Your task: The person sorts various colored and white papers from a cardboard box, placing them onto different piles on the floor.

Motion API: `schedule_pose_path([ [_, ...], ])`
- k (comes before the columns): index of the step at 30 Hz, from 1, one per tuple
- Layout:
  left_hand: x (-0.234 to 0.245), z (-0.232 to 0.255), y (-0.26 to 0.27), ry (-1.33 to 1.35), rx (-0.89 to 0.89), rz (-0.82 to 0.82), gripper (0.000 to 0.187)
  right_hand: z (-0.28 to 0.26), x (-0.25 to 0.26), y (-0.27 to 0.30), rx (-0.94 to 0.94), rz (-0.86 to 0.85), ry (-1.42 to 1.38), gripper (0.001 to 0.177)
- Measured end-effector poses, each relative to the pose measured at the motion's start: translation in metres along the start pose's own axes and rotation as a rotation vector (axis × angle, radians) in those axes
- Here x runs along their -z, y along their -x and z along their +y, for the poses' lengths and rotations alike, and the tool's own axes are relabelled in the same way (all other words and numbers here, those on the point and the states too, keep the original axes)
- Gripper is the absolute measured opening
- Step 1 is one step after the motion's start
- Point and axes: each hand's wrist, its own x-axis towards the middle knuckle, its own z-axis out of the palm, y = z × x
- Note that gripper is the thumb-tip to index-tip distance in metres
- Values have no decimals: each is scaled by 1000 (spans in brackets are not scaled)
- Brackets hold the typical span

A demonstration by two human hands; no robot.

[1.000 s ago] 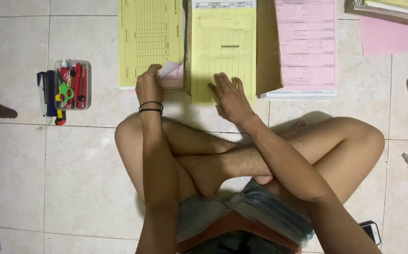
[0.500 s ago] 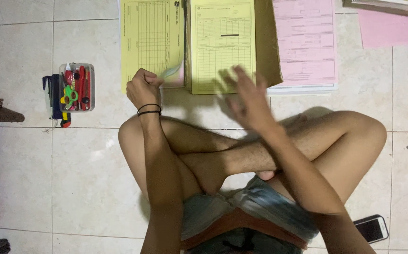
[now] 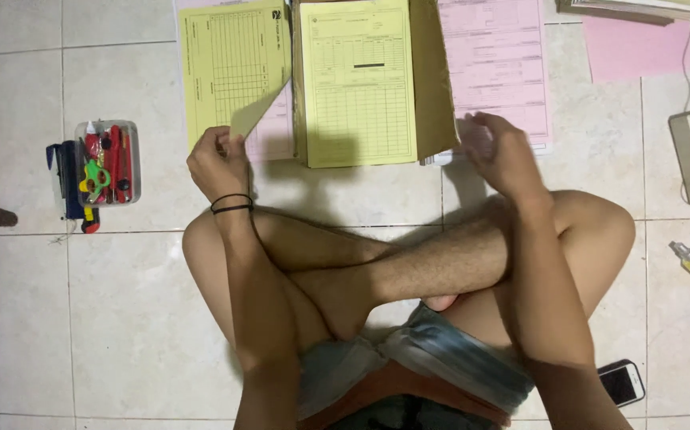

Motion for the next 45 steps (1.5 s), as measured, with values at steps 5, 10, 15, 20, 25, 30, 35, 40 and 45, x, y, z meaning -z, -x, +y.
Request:
schedule_pose_path([
  [5, 11, 33, 12, 267, -220, 231, 5, -12, -21, -21, -117, -84, 20, 54],
  [10, 2, 33, 12, 390, -379, 399, 10, -45, -3, -25, -240, -209, 69, 73],
  [15, -21, 38, 25, 452, -524, 385, 9, -18, -21, -20, -211, -228, 139, 75],
  [20, -76, 46, 37, 246, -977, 506, 46, -5, -33, -14, -91, -211, 312, 60],
  [25, -99, 79, 84, 260, -1100, 241, 34, -36, -29, -4, -86, -230, 426, 58],
  [30, -164, 66, 98, 126, -1106, -10, 46, -15, -38, 1, -77, -269, 491, 59],
  [35, -161, 60, 89, -335, -877, -823, 47, 1, -30, 12, -38, -251, 403, 46],
  [40, -162, 44, 76, -378, -799, -732, 75, 44, -14, 22, -126, -5, 231, 18],
  [45, -136, 62, 71, -294, -679, -735, 57, 38, 29, 16, -194, 258, 155, 8],
])
